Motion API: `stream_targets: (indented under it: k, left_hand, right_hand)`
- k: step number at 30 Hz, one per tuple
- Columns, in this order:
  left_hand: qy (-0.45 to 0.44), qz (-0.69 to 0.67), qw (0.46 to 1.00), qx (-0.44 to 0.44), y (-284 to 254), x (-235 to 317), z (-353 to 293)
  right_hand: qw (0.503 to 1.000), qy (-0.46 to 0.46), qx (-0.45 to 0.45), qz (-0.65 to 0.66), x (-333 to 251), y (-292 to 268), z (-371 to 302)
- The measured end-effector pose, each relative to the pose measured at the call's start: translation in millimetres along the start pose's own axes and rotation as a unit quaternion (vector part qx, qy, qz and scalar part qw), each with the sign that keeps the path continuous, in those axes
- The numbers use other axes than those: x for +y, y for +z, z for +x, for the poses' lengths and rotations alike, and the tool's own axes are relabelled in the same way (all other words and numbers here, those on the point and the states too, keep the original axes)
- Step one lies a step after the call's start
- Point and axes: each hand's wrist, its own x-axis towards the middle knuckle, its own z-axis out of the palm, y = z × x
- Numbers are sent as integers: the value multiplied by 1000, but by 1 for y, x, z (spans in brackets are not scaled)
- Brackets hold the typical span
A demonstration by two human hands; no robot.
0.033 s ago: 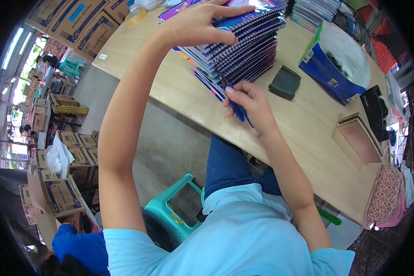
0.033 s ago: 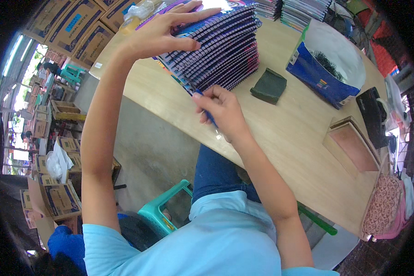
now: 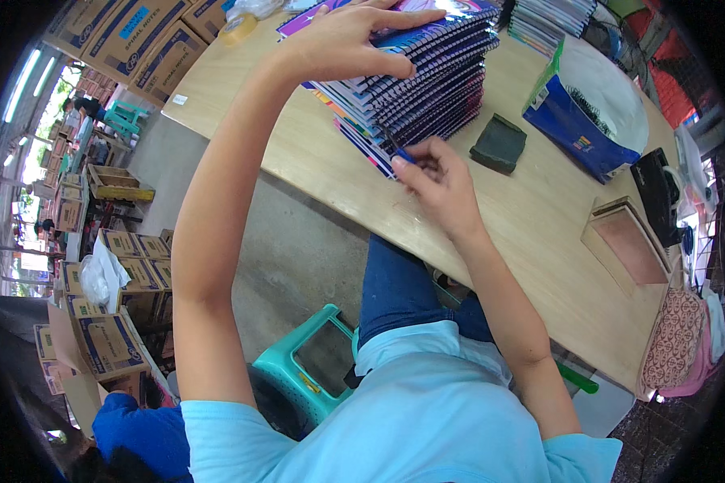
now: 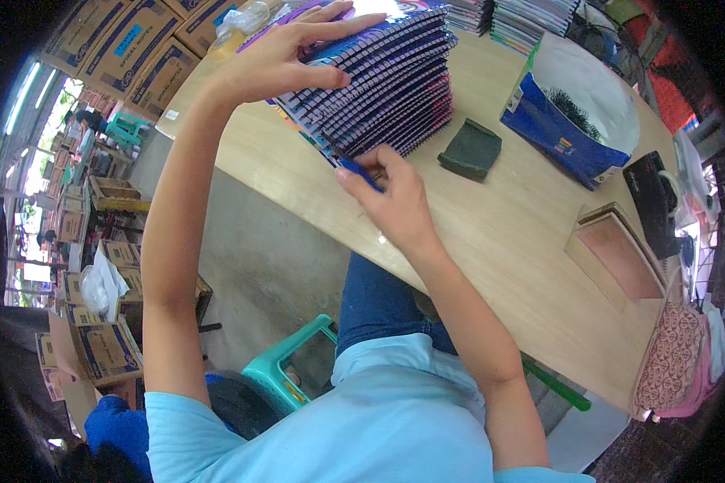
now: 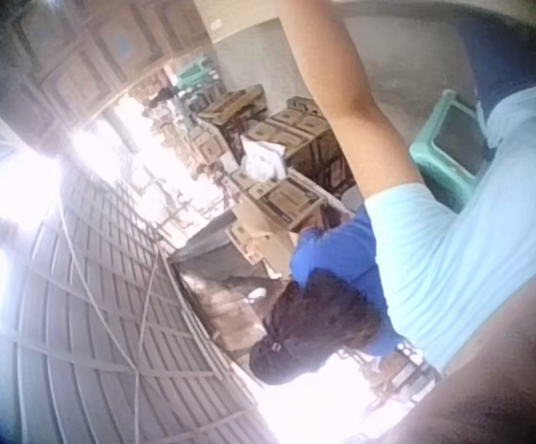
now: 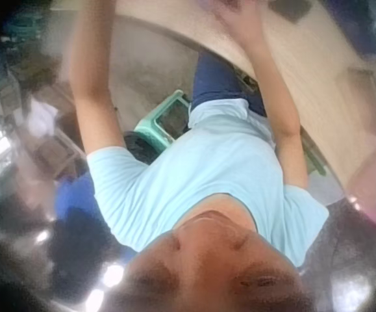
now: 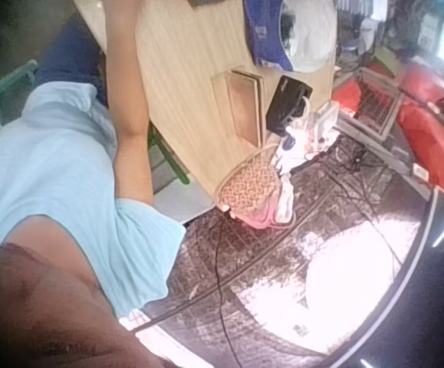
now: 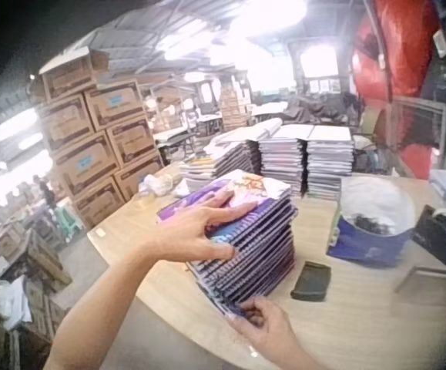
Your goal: The person uses pliers to trim the spiral binding of a stack of notebooks. They hold the notebooks steady with one hand while using the pliers to cut the metal wire at the edge of the binding.
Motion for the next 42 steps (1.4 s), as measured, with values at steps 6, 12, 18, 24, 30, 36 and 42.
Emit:
stream_targets:
  k: [6,12,18,24,30,36,42]
  left_hand:
    - [-1,8,1000,0,-2,0,-1]
    - [3,15,1000,-1,-1,-1,0]
    - [-4,-11,1000,-7,-4,-1,-4]
    - [-11,-16,1000,-19,-5,0,-1]
    - [-6,-30,999,-20,-6,3,0]
    - [-14,-15,1000,-3,-2,3,-1]
    - [-23,2,1000,-5,0,-1,-3]
  right_hand:
    - [857,-335,160,-358,8,-3,2]
    - [925,223,-114,287,7,-19,14]
    - [897,-249,125,-344,3,-1,-11]
    - [977,-66,39,-201,7,1,-10]
    - [979,-98,54,-171,16,-5,-8]
    - [892,-255,122,-354,18,-1,-21]
    - [962,194,-94,167,21,-13,-8]
